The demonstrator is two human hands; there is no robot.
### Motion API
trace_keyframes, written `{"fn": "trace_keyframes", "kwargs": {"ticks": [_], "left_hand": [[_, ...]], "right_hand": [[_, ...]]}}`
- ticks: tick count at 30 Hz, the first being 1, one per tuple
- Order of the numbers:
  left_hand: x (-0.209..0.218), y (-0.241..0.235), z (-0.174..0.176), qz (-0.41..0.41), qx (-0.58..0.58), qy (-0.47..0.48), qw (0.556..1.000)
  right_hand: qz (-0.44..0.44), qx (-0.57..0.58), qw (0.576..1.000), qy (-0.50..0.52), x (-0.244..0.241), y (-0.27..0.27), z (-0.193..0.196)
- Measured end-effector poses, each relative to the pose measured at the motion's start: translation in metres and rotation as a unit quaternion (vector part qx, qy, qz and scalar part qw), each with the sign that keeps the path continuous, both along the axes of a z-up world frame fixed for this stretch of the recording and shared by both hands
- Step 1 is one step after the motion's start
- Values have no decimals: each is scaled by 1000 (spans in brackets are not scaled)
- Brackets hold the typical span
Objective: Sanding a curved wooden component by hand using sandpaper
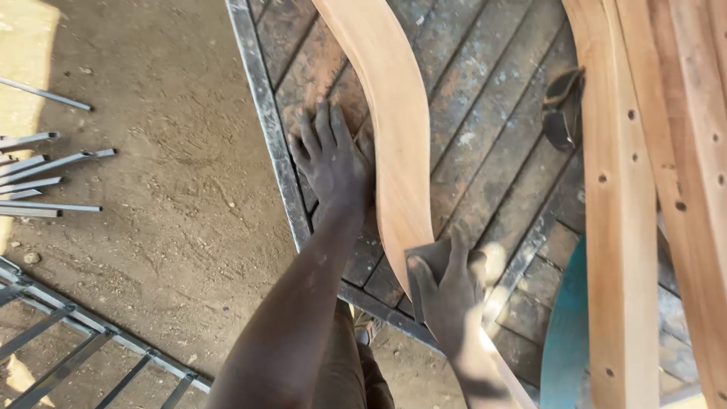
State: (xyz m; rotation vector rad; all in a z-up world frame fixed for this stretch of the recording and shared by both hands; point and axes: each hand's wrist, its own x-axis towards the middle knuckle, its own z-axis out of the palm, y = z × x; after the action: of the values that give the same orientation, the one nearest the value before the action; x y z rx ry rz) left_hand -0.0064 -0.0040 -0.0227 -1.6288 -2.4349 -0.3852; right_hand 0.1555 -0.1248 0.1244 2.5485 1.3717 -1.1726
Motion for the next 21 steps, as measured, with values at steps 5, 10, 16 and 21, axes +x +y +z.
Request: {"fn": "trace_keyframes", "kwargs": {"ticks": [5, 10, 16, 21], "left_hand": [[6, -3, 15, 9, 52, -50, 997], [3, 1, 17, -15, 0, -92, 996], [4, 5, 13, 9, 0, -73, 997], [4, 5, 1, 8, 27, -34, 999]], "right_hand": [[-7, 134, 984, 117, -40, 112, -20], [22, 108, 984, 139, -26, 78, 15], [145, 71, 987, -24, 22, -22, -21], [145, 127, 981, 21, -34, 51, -15]]}}
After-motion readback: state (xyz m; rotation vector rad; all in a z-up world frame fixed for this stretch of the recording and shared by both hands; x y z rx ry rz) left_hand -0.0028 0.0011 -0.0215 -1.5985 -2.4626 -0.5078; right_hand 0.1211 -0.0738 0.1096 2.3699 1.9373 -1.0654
